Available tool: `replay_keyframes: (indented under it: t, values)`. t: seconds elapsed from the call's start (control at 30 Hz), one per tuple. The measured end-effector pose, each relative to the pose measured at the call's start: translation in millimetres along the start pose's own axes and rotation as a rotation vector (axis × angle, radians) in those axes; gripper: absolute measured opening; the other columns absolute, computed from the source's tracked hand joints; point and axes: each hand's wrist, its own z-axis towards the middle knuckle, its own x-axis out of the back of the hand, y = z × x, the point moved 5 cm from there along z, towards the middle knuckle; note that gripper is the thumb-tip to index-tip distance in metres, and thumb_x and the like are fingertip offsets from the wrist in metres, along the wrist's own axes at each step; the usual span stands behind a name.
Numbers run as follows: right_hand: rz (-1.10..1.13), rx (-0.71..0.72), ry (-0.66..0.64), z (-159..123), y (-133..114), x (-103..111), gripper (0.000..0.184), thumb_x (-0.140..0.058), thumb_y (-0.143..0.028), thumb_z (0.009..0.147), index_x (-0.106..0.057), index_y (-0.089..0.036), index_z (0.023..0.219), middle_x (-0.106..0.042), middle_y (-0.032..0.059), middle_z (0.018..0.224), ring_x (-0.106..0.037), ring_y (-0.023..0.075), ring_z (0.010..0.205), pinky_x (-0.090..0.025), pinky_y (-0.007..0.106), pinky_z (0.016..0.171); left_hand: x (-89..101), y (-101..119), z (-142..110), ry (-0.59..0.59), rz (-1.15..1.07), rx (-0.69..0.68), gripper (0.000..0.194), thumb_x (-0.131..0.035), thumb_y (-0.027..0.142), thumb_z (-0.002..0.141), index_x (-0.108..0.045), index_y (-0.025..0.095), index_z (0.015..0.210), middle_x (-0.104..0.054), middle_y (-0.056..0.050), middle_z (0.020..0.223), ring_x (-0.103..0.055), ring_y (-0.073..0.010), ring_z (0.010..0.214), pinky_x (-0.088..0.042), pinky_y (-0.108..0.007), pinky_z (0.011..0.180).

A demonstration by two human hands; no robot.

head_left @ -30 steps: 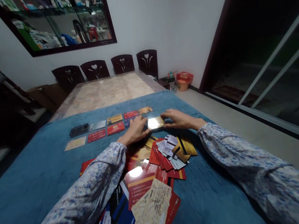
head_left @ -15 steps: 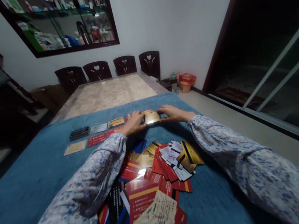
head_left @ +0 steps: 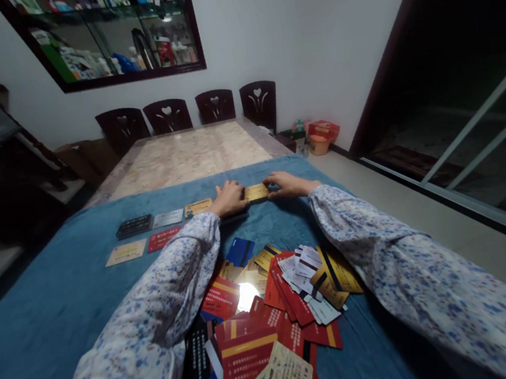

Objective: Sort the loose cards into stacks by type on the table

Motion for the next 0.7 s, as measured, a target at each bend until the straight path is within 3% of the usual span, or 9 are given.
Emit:
replay_keyframes:
  t: [0.33, 0.7]
  values:
    - [-0.006, -0.026, -0.037, 17.8, 15.4, -6.7, 0.04, -0.077, -0.024, 0.08, -0.073, -0.016, 0.119, -0.073, 0.0112, 0.118, -0.066, 0.0254, 0.107, -0.047, 0.028, 0.089, -5.6, 2.2, 16.0, -0.042, -0.015, 0.049, 0.037, -0.06, 0.034, 0.088, -0.07, 0.017, 0.119, -0.06, -0.019, 0.138, -0.046, -0.0397, 0.133, -0.039, -0.062, 0.108]
    - [-0.058, -0.071, -0.115, 26.0, 12.6, -9.6, 0.035, -0.075, -0.023, 0.08, -0.074, -0.015, 0.114, -0.076, 0.0097, 0.111, -0.067, 0.0219, 0.097, -0.045, 0.025, 0.079, -5.8, 1.3, 21.2, -0.066, -0.029, 0.088, 0.031, -0.061, 0.029, 0.083, -0.075, 0.018, 0.109, -0.067, -0.016, 0.129, -0.049, -0.0398, 0.13, -0.041, -0.063, 0.108]
